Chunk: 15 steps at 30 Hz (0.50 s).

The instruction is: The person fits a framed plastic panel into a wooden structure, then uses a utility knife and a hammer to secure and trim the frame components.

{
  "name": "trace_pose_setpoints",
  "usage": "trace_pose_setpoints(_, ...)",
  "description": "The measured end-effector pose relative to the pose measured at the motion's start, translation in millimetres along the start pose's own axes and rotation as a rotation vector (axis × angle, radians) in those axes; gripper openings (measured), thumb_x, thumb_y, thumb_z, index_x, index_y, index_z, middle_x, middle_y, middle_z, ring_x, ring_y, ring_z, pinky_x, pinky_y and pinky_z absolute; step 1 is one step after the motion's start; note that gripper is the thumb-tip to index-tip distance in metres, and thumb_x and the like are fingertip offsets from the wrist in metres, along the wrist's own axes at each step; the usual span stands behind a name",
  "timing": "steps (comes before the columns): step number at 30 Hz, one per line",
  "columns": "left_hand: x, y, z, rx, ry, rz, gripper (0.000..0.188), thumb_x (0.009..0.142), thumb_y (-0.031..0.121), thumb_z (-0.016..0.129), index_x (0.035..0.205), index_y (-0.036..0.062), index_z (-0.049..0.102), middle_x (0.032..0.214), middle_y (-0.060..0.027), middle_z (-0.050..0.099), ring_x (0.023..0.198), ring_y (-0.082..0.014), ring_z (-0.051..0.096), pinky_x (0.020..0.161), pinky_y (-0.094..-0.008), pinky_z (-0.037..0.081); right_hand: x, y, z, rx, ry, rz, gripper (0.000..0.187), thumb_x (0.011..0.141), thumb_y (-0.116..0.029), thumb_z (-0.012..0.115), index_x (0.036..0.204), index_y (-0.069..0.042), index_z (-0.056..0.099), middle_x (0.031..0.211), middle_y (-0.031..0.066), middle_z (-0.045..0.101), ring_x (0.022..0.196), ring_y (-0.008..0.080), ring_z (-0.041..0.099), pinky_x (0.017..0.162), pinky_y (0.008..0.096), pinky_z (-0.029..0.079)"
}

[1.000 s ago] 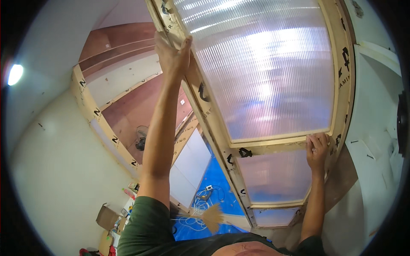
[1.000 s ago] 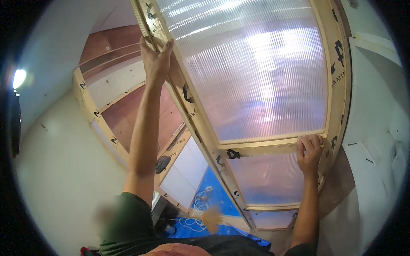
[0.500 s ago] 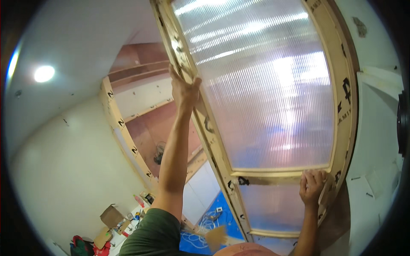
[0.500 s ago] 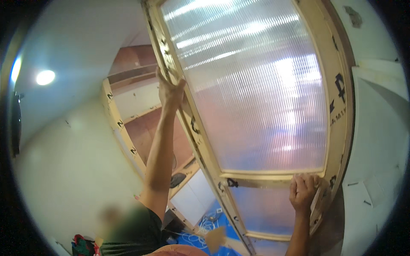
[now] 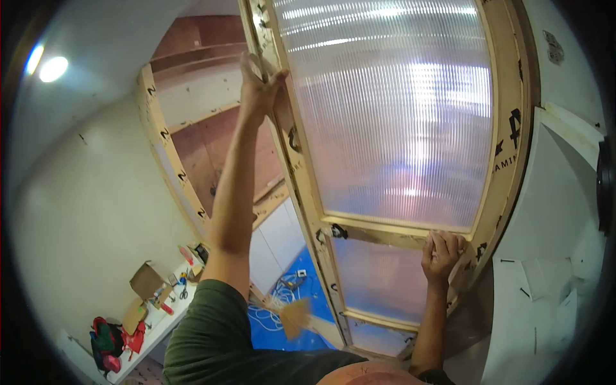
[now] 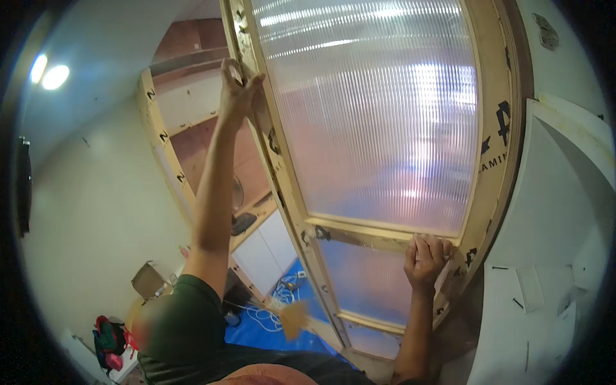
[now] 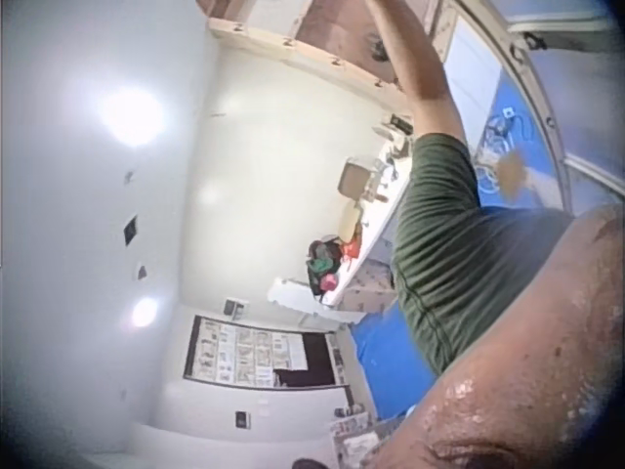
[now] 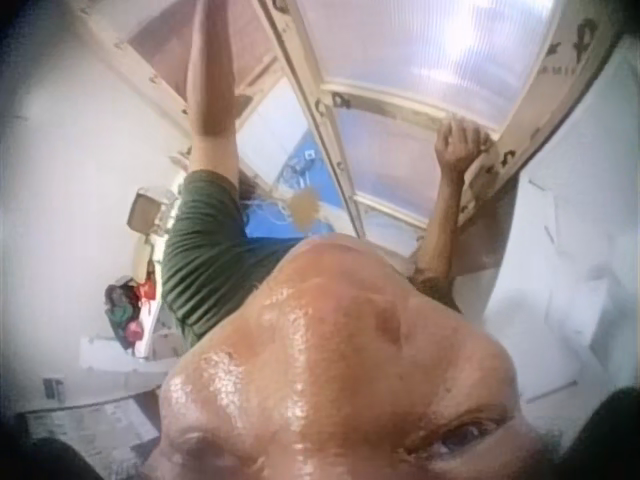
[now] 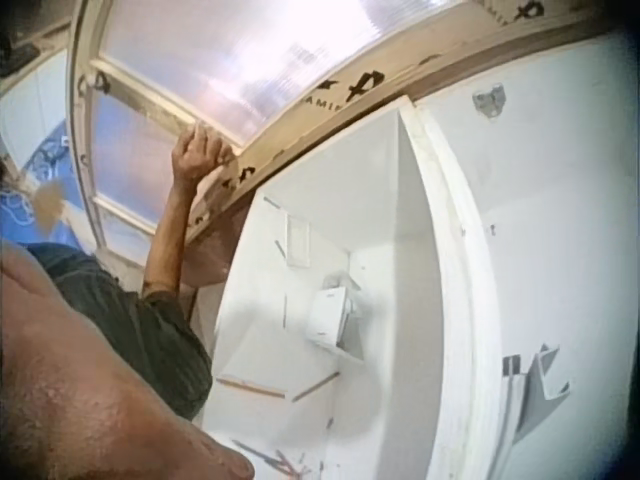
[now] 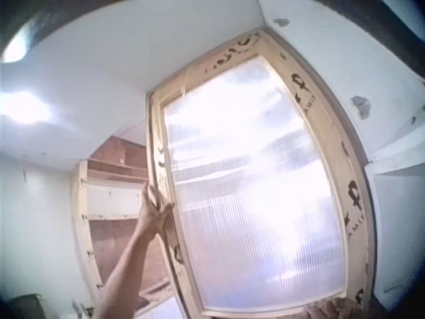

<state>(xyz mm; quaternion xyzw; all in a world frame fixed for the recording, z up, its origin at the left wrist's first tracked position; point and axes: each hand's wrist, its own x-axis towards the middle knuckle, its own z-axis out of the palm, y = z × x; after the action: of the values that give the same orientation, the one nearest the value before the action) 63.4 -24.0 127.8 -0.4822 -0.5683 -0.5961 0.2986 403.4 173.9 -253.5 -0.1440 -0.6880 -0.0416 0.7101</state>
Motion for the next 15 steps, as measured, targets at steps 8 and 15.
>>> trace_pose_setpoints(8,-61,-56,-9,-0.696,-0.187,-0.326,0.056,0.103,0.026,0.070,0.147,0.0041,0.045,0.112,-0.0133,0.070,0.102,-0.0216,0.069,0.087,-0.0379,0.058,-4,2,-11,-0.013,-0.105,0.004,0.010,0.087,-0.011,0.075,0.098,-0.010,0.076,0.095,0.0020,0.066,0.091,0.0250,0.057,0.092,0.0429,0.038)
trace_pose_setpoints(15,-93,-56,13,-0.464,-0.063,-0.221,0.064,0.096,0.040,0.077,0.138,0.0008,0.048,0.104,-0.0131,0.067,0.062,-0.0159,0.067,0.046,-0.0298,0.054,-1,1,-13,-0.029,-0.110,0.004,0.011,0.088,-0.011,0.075,0.099,-0.009,0.076,0.095,0.0018,0.066,0.093,0.0245,0.058,0.094,0.0415,0.038)
